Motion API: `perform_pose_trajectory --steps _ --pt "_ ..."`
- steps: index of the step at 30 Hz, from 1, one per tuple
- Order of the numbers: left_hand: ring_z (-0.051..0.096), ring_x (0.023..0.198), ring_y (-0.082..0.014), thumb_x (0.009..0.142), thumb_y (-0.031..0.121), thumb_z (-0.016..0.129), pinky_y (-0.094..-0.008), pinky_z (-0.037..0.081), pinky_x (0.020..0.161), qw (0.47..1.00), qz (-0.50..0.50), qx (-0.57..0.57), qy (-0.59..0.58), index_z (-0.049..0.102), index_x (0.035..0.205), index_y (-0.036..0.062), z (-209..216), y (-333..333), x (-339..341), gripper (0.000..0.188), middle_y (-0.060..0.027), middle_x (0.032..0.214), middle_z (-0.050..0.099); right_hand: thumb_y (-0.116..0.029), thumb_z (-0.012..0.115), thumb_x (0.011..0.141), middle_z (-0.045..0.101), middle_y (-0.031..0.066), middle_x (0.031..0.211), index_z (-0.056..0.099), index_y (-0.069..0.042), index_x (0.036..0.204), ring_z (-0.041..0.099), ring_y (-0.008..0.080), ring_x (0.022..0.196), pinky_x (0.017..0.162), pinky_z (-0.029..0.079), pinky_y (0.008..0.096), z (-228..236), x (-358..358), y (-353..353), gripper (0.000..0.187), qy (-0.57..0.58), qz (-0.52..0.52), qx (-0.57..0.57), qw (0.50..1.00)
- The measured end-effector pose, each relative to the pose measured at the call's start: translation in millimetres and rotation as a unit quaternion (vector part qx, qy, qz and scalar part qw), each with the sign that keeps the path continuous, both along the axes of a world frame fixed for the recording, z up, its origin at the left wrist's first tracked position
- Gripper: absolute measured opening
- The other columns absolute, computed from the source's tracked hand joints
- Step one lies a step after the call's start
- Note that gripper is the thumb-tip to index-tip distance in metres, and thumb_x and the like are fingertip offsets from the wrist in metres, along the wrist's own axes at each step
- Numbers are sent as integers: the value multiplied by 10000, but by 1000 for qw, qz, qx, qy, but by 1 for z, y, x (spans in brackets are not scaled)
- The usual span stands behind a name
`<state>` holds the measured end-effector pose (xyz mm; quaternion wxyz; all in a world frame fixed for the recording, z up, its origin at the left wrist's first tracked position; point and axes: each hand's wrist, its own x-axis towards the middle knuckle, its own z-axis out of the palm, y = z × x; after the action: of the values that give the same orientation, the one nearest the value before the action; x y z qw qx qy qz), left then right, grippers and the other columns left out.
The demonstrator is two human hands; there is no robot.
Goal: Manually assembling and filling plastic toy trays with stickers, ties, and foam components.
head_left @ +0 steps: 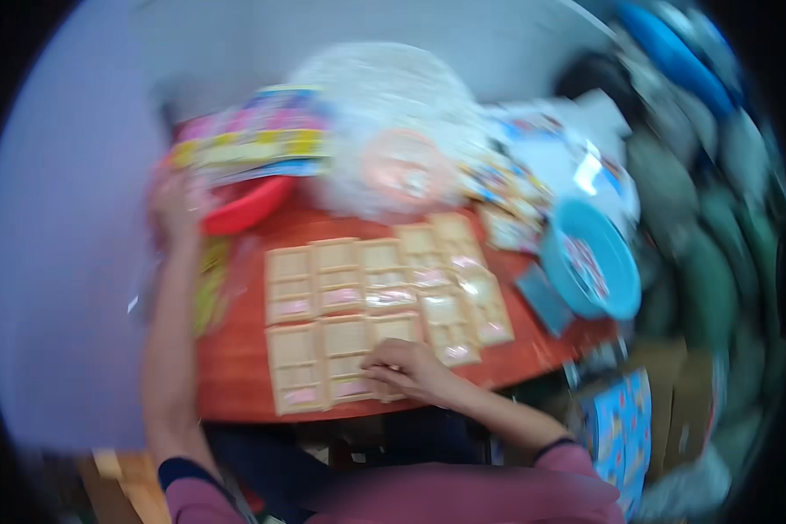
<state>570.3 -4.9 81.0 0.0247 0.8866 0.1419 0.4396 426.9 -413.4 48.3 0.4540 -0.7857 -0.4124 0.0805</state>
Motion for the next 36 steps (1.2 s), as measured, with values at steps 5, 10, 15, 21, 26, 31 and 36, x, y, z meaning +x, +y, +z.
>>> perform_pose_trajectory --steps 5,10,15,21,26,31,36 --pt "534 1052 -284 755 174 647 -327 424 867 966 -156 -165 123 492 1189 17 -20 45 53 487 -156 1136 559 -115 624 795 611 89 818 607 -39 912 605 222 778 674 468 311 32 30 -87 141 -46 -169 4 985" --pt "548 1037 -291 769 305 656 -341 428 863 924 -245 -219 194 503 1183 3 -29 41 78 535 -206 1117 563 -154 605 811 643 89 854 637 -15 934 600 164 743 662 468 262 77 77 -237 189 -79 -473 -65 875" --pt "538 1051 -297 867 372 508 -345 415 876 950 -156 -137 233 532 1161 15 -16 22 84 464 -171 1155 555 -339 650 734 480 209 1188 415 -105 1256 524 309 1053 846 444 379 25 141 -370 619 86 -459 -342 816" --pt "521 1077 -293 911 351 442 -328 398 898 988 -94 -58 105 536 1176 41 0 -4 61 419 -140 1181 549 -459 727 609 -63 226 1446 -82 -274 1403 87 499 1294 1054 169 543 -8 192 -361 1148 106 -388 -498 769" --pt "519 1095 -227 927 297 442 -303 385 927 979 -165 -113 38 523 1189 21 15 -55 36 389 -114 1178 560 -357 648 730 140 290 1387 109 -238 1406 213 463 1270 1041 209 515 -13 215 -366 873 -13 -261 -435 861" --pt "519 1052 -158 936 200 450 -288 382 936 917 -299 -262 21 524 1186 3 19 -132 -1 326 -82 1140 570 -327 617 770 360 251 1222 349 -202 1307 414 421 1104 950 341 471 -26 218 -367 613 -74 -227 -422 875" --pt "543 1002 -151 912 147 487 -284 403 896 858 -393 -323 78 561 1119 -4 15 -235 -48 268 -83 1066 601 -324 594 775 521 196 1051 551 -133 1123 554 351 948 813 461 387 -33 214 -359 399 -77 -248 -374 891"
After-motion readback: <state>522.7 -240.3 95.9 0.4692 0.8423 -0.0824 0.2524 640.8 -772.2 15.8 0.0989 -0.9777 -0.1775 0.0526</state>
